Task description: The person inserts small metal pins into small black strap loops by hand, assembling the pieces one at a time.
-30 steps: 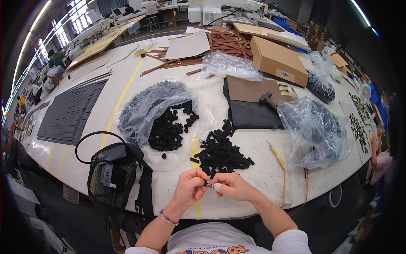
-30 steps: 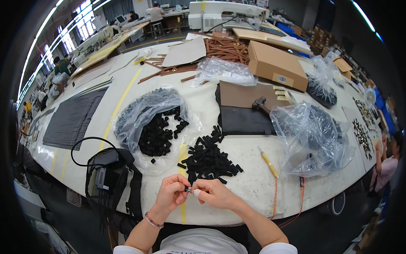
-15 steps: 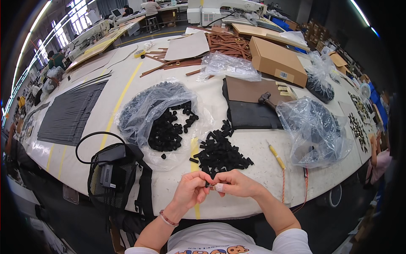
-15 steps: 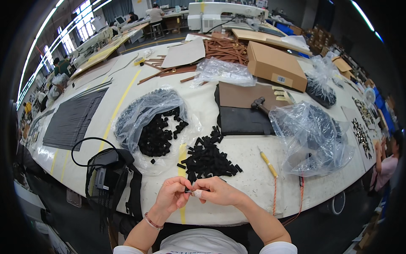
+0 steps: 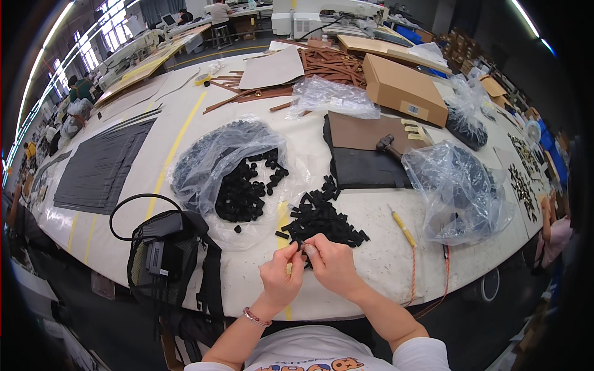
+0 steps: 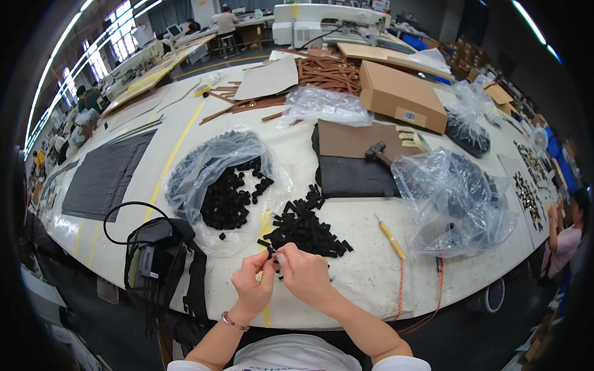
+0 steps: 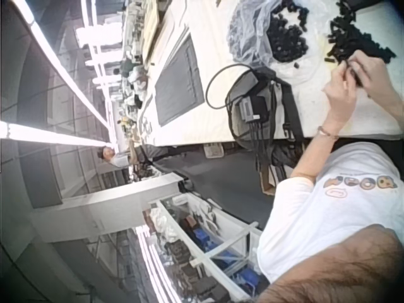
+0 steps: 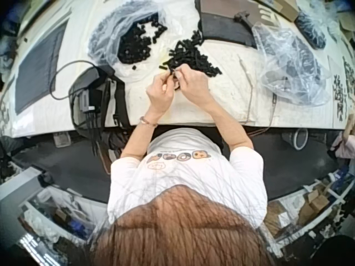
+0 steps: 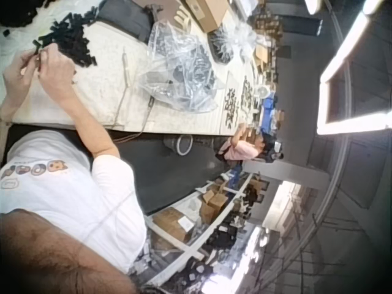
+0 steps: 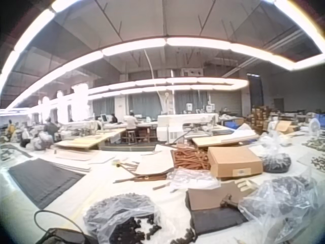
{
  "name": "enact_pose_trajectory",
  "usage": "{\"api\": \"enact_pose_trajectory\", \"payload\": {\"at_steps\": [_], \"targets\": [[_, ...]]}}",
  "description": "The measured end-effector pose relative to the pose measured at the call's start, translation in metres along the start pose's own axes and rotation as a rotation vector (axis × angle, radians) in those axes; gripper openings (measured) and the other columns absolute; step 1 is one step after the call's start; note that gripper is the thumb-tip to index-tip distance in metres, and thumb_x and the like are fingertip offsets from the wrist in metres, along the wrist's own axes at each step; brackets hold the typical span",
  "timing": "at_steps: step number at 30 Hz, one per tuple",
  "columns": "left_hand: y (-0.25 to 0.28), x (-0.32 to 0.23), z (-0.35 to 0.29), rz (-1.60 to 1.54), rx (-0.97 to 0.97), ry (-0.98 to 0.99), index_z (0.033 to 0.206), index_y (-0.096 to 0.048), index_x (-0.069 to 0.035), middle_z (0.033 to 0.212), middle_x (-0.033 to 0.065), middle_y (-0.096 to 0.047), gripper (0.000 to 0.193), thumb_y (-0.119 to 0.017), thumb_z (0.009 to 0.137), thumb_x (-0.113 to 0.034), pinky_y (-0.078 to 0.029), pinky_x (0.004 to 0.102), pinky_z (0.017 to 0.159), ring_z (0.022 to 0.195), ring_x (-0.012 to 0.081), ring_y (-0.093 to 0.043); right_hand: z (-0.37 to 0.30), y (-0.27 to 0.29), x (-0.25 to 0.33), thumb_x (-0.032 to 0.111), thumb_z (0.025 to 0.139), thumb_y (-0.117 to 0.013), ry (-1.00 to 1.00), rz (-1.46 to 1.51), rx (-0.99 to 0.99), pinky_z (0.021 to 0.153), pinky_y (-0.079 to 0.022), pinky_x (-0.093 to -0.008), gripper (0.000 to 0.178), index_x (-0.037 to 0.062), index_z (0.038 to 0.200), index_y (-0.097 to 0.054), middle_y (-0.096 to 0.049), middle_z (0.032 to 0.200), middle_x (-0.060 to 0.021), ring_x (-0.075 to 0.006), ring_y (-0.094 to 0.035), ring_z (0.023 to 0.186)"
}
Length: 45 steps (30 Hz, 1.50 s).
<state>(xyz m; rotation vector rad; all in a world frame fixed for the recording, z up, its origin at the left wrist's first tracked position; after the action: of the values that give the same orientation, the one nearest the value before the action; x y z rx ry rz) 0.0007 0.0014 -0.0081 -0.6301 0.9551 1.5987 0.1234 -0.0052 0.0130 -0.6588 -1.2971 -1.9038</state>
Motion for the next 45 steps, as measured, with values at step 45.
{"api": "enact_pose_trajectory", "payload": {"at_steps": [45], "targets": [[0.007,0.01,0.02,-0.902,0.322,0.63,0.095,-0.057,0.001,0.073,0.0098,-0.059,0.016,-0.052,0.082,-0.007,-0.045,0.0223,0.046,0.051,0.0126,-0.055,0.011,0.017,-0.026,0.01,0.08,-0.056,-0.735,1.293,0.557,0.032,-0.024,-0.0154,0.01,0.0005,0.081,-0.053,-0.043,0.05,0.0017,-0.0017,-0.036,0.037]]}}
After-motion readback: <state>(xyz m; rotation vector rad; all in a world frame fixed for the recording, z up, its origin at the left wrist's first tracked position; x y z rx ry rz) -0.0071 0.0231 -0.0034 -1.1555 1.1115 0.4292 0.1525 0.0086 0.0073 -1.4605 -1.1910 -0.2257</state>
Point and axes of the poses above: each hand's wrist, its own z-axis towards the middle knuckle, its own y-axis out of the back of the hand, x = y × z, the point moved 1 cm from there along z, towards the middle knuckle
